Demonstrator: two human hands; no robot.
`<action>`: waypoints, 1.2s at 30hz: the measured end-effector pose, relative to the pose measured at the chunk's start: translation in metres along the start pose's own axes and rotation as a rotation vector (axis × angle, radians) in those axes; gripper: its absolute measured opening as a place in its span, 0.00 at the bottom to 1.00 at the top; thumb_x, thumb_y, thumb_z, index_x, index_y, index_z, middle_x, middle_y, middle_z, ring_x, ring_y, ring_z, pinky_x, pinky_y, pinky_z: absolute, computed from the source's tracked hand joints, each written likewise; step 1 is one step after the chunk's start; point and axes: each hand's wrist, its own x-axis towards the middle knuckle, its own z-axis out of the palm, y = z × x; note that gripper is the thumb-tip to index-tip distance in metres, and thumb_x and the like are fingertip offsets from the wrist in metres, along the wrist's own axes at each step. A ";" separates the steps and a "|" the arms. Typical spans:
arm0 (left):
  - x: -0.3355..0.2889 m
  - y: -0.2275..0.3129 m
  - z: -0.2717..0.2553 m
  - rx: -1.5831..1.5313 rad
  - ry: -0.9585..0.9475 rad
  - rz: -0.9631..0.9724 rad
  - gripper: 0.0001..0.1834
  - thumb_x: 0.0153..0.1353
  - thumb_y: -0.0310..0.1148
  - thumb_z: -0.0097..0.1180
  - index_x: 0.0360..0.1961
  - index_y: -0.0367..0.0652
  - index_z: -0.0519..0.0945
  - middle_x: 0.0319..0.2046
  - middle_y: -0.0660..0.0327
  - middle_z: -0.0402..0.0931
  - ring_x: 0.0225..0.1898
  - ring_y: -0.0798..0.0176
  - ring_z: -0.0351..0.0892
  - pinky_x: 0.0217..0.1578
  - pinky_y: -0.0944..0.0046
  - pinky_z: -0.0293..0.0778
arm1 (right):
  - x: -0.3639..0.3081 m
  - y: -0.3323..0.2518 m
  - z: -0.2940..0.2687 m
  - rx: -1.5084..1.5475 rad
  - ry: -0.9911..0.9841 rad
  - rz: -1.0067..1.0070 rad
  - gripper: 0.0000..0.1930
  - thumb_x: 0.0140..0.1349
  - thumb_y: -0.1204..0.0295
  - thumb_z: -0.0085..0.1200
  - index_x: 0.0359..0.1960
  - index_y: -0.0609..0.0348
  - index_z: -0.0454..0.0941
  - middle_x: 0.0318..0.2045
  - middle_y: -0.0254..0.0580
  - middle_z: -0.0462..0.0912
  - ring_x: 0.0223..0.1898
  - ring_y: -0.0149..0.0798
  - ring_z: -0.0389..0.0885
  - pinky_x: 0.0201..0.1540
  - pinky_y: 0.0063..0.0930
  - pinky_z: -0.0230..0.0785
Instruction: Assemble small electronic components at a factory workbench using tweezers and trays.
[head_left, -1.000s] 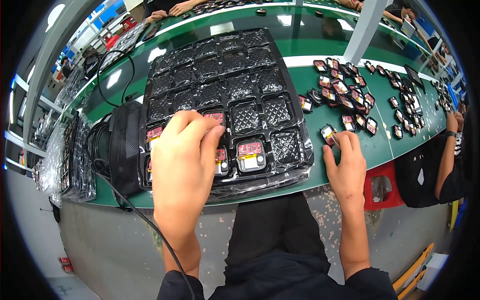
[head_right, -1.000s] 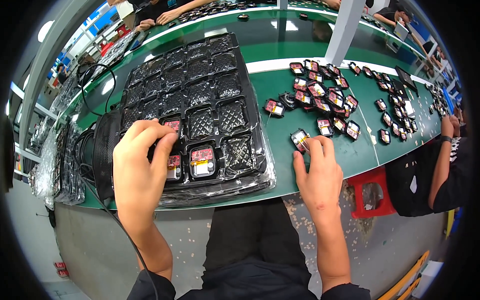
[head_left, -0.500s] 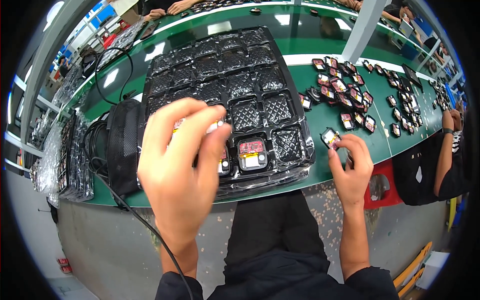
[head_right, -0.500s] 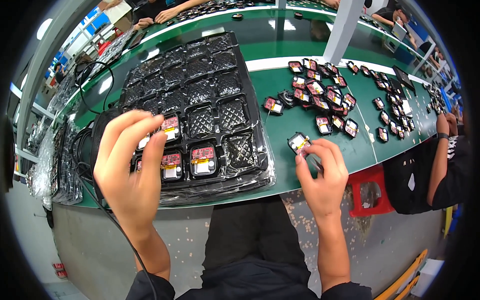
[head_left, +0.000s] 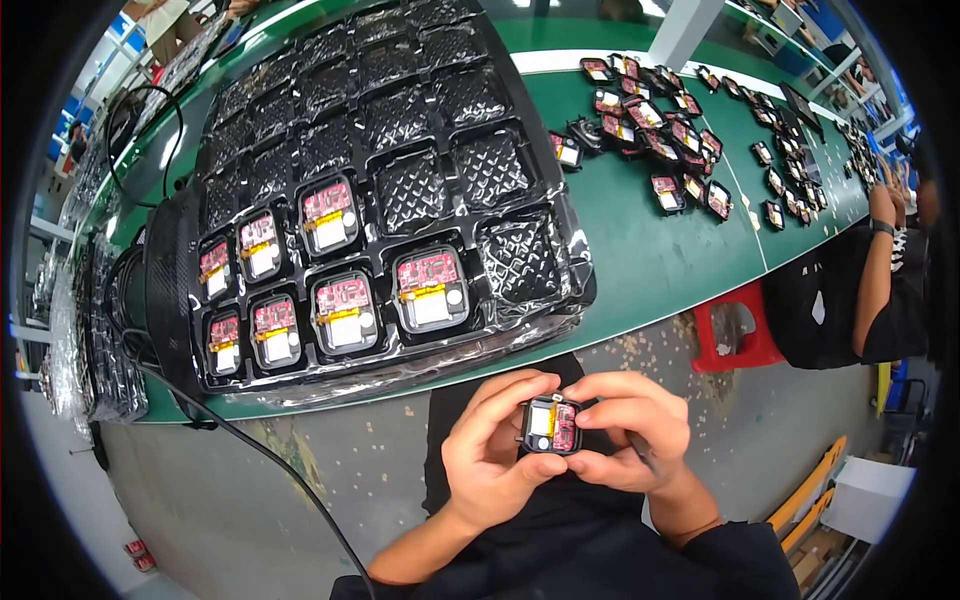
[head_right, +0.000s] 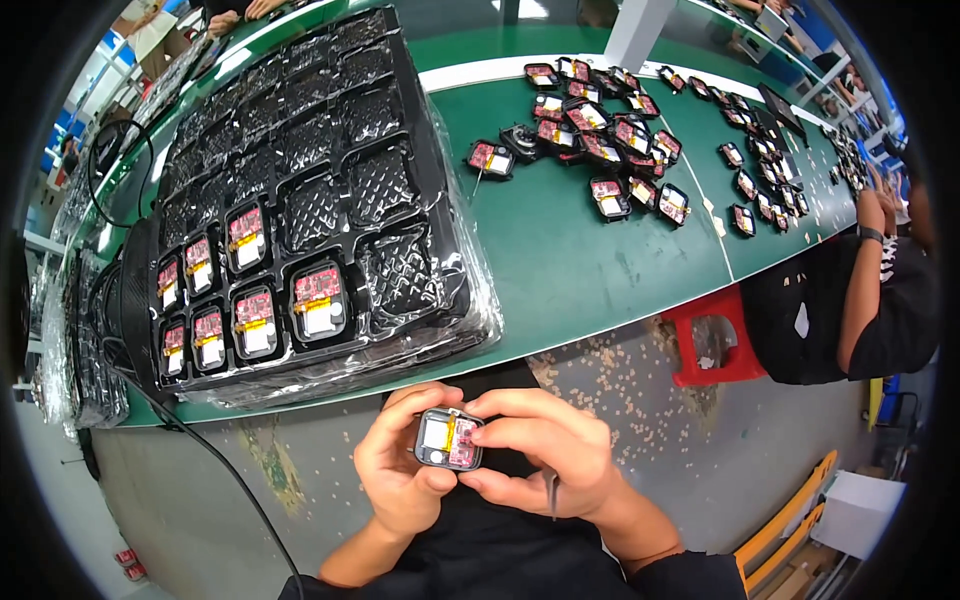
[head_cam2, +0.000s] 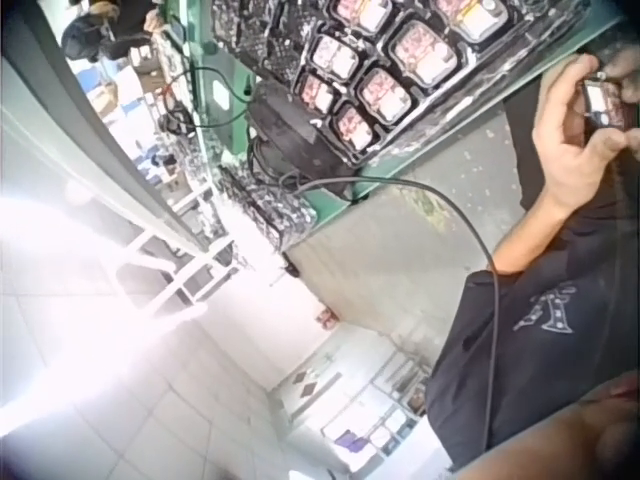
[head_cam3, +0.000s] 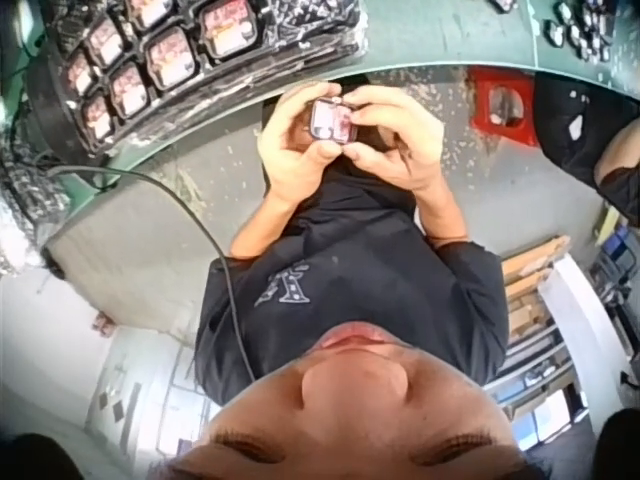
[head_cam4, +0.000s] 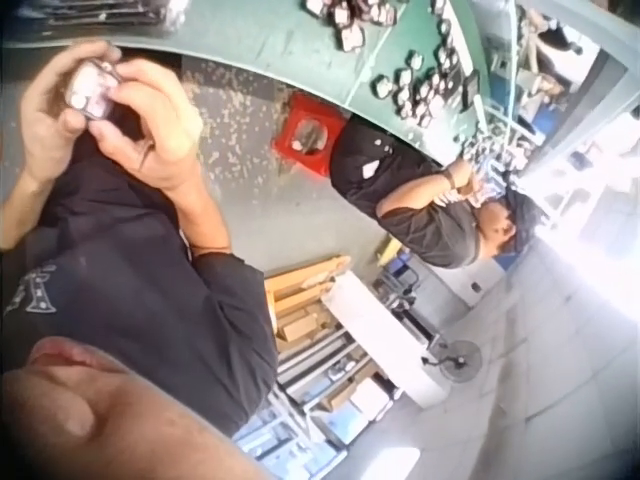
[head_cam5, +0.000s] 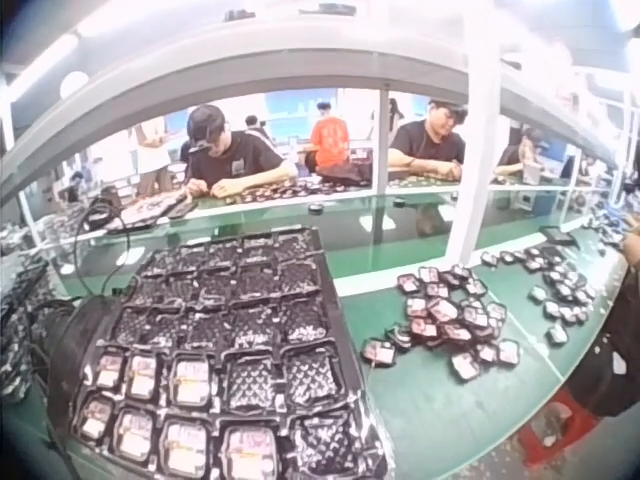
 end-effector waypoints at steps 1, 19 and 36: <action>0.000 -0.002 -0.004 -0.005 0.007 -0.005 0.40 0.55 0.35 0.79 0.64 0.26 0.73 0.62 0.46 0.70 0.61 0.54 0.77 0.62 0.55 0.75 | -0.004 0.002 0.003 0.010 -0.001 0.007 0.27 0.49 0.71 0.80 0.48 0.65 0.80 0.47 0.58 0.86 0.35 0.41 0.86 0.37 0.30 0.81; -0.006 -0.001 -0.019 -0.145 0.013 -0.059 0.35 0.54 0.22 0.77 0.61 0.28 0.74 0.63 0.49 0.66 0.62 0.49 0.78 0.62 0.52 0.79 | -0.005 0.008 0.014 -0.595 0.034 -0.258 0.20 0.44 0.84 0.70 0.43 0.62 0.88 0.32 0.37 0.81 0.23 0.33 0.78 0.23 0.25 0.70; -0.009 0.003 -0.023 -0.130 -0.021 -0.060 0.34 0.54 0.21 0.76 0.61 0.26 0.75 0.64 0.50 0.65 0.62 0.49 0.78 0.63 0.52 0.78 | -0.005 0.001 0.012 -0.375 -0.005 -0.058 0.13 0.51 0.82 0.69 0.40 0.60 0.87 0.32 0.40 0.82 0.23 0.36 0.80 0.23 0.29 0.73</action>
